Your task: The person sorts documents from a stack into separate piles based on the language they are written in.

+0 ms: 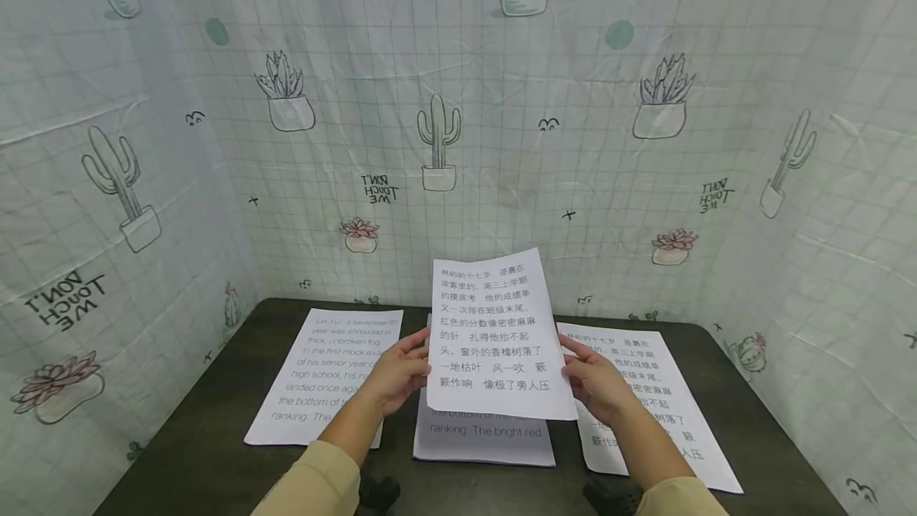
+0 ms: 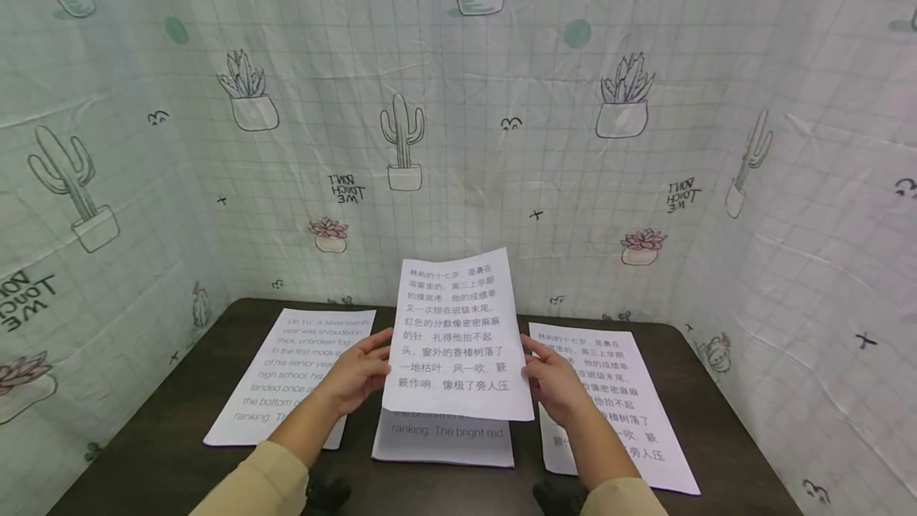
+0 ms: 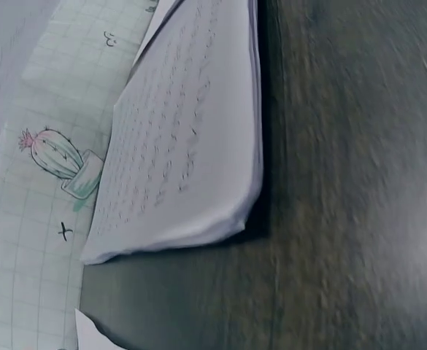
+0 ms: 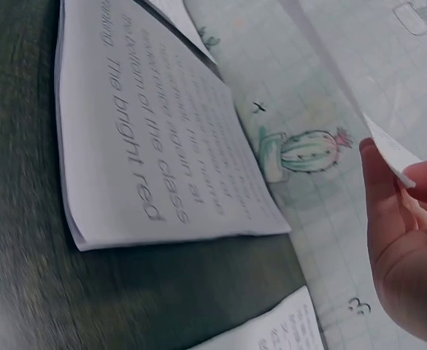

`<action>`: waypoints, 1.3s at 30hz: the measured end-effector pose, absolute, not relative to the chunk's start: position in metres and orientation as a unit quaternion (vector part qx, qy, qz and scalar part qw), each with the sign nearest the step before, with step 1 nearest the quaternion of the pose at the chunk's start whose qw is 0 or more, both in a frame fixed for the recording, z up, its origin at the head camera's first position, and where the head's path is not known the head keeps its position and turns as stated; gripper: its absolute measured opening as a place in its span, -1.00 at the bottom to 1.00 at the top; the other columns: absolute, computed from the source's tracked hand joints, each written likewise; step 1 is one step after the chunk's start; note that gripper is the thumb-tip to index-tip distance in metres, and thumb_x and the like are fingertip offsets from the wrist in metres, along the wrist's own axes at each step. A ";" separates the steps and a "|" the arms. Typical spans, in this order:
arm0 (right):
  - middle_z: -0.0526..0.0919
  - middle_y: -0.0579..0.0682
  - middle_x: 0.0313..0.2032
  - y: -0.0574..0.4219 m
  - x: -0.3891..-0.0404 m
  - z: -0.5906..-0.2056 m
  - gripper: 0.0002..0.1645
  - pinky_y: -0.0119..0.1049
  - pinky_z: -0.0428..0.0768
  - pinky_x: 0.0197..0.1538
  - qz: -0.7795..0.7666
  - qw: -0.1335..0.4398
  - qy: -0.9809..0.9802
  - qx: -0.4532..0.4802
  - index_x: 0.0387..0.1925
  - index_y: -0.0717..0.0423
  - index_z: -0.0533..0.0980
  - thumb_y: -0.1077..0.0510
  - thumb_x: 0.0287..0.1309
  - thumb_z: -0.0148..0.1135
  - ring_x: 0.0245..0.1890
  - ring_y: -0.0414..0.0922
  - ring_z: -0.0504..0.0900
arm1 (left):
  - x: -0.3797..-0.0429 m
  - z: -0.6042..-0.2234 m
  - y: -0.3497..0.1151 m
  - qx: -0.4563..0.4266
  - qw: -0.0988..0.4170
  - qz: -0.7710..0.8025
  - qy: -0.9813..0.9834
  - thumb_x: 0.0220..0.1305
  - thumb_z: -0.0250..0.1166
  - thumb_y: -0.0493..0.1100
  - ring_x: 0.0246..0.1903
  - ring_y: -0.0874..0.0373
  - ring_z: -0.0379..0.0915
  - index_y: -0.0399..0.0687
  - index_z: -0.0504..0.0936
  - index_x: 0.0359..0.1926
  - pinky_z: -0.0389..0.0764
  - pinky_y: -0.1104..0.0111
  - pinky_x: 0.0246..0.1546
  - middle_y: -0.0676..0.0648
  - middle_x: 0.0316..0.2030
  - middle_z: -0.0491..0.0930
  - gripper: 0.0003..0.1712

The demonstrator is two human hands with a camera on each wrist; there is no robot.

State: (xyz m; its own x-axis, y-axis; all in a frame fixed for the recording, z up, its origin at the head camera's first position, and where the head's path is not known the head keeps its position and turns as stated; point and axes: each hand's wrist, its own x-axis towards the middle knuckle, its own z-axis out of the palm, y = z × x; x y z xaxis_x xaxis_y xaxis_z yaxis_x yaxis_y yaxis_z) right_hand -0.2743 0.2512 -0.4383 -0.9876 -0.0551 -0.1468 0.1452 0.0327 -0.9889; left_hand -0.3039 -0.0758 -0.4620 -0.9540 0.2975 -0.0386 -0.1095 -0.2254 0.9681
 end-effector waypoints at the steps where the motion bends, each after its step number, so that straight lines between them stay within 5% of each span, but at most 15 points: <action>1: 0.69 -0.13 -0.06 0.255 -0.274 -0.437 -0.22 -0.38 0.63 -0.16 -0.697 0.075 0.712 0.027 0.49 0.20 0.07 0.39 0.24 -0.07 -0.18 -0.27 0.66 | -0.305 -0.461 -0.074 0.078 0.133 0.780 0.606 0.06 0.07 -0.54 -0.23 0.24 0.63 -0.20 0.16 0.47 0.64 0.44 -0.25 -0.39 0.29 0.40 -0.12; 30: 0.63 -0.42 -0.14 0.370 -0.240 -0.425 -0.14 -0.31 0.66 -0.12 -0.692 0.087 0.717 0.014 0.53 0.21 -0.21 0.34 0.35 -0.04 -0.11 -0.33 0.64 | -0.303 -0.451 0.035 0.092 0.189 0.783 0.585 0.00 0.13 -0.54 -0.24 0.22 0.65 -0.09 0.29 0.42 0.62 0.45 -0.32 -0.25 0.19 0.55 -0.12; 35: 0.66 -0.41 -0.14 0.389 -0.233 -0.425 -0.19 -0.30 0.67 -0.14 -0.704 0.079 0.706 0.010 0.54 0.04 -0.05 0.35 0.34 -0.03 -0.13 -0.31 0.66 | -0.299 -0.449 0.054 0.095 0.195 0.787 0.578 -0.02 0.12 -0.56 -0.22 0.19 0.65 -0.10 0.31 0.41 0.62 0.42 -0.31 -0.26 0.18 0.56 -0.12; 39: 0.68 -0.37 -0.12 0.405 -0.229 -0.426 -0.32 -0.29 0.68 -0.17 -0.723 0.088 0.685 -0.018 0.29 -0.40 0.38 0.37 0.35 -0.06 -0.14 -0.27 0.69 | -0.298 -0.450 0.068 0.087 0.199 0.786 0.579 -0.02 0.12 -0.57 -0.21 0.18 0.64 -0.09 0.33 0.39 0.62 0.40 -0.29 -0.25 0.18 0.56 -0.13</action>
